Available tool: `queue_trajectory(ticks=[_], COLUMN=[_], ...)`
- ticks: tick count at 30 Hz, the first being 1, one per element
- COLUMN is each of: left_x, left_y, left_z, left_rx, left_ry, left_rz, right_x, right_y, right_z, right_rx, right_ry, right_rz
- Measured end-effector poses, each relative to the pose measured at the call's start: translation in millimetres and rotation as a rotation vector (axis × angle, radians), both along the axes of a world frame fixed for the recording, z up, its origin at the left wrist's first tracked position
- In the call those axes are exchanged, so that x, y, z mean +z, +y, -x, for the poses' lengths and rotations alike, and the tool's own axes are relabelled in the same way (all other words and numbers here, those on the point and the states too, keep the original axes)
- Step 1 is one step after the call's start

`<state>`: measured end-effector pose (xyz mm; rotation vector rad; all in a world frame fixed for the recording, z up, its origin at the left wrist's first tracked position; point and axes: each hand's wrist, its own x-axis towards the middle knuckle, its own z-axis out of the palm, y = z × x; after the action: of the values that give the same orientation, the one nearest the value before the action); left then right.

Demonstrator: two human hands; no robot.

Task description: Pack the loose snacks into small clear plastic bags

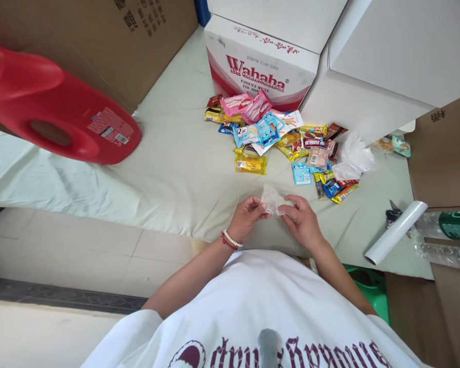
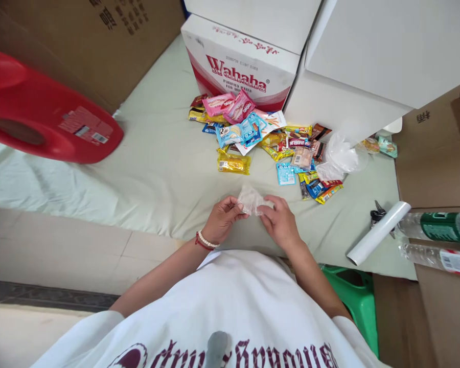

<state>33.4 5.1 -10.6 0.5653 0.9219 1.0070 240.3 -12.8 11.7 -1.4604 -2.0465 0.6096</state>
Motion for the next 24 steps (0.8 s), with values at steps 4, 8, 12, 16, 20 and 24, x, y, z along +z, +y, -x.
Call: queue_trajectory(ticks=[4,8,12,16,20,24], left_x=[-4.8,-13.0,-16.9,-15.4,-14.3,-13.7], left_y=[-2.0,-2.2,-1.4,-3.2,-4.9,-5.5], left_z=[-1.2,3.6,12.2,17.7,20.7,21.3], left_rx=[-0.043,-0.046,0.034,0.085,0.134,0.147], left_ry=[0.143,0.210,0.088,-0.092,-0.199,-0.156], left_rz=[-0.073,-0.063,0.061,0.150,0.164,0.105], right_x=[-5.9,-1.2,-0.3,-10.0,-9.5,19.9], right_y=[7.8,9.2,13.0,7.1,-15.9,-34.8], right_z=[17.1,25.0,15.0,1.9,-8.6,-18.5], right_rx=[0.000,-0.169,-0.489,-0.613,-0.488,-0.506], right_ry=[0.149,0.408,0.955,1.178,0.793,0.343], right_rz=[0.096,0.243,0.507,0.784,0.916,0.394])
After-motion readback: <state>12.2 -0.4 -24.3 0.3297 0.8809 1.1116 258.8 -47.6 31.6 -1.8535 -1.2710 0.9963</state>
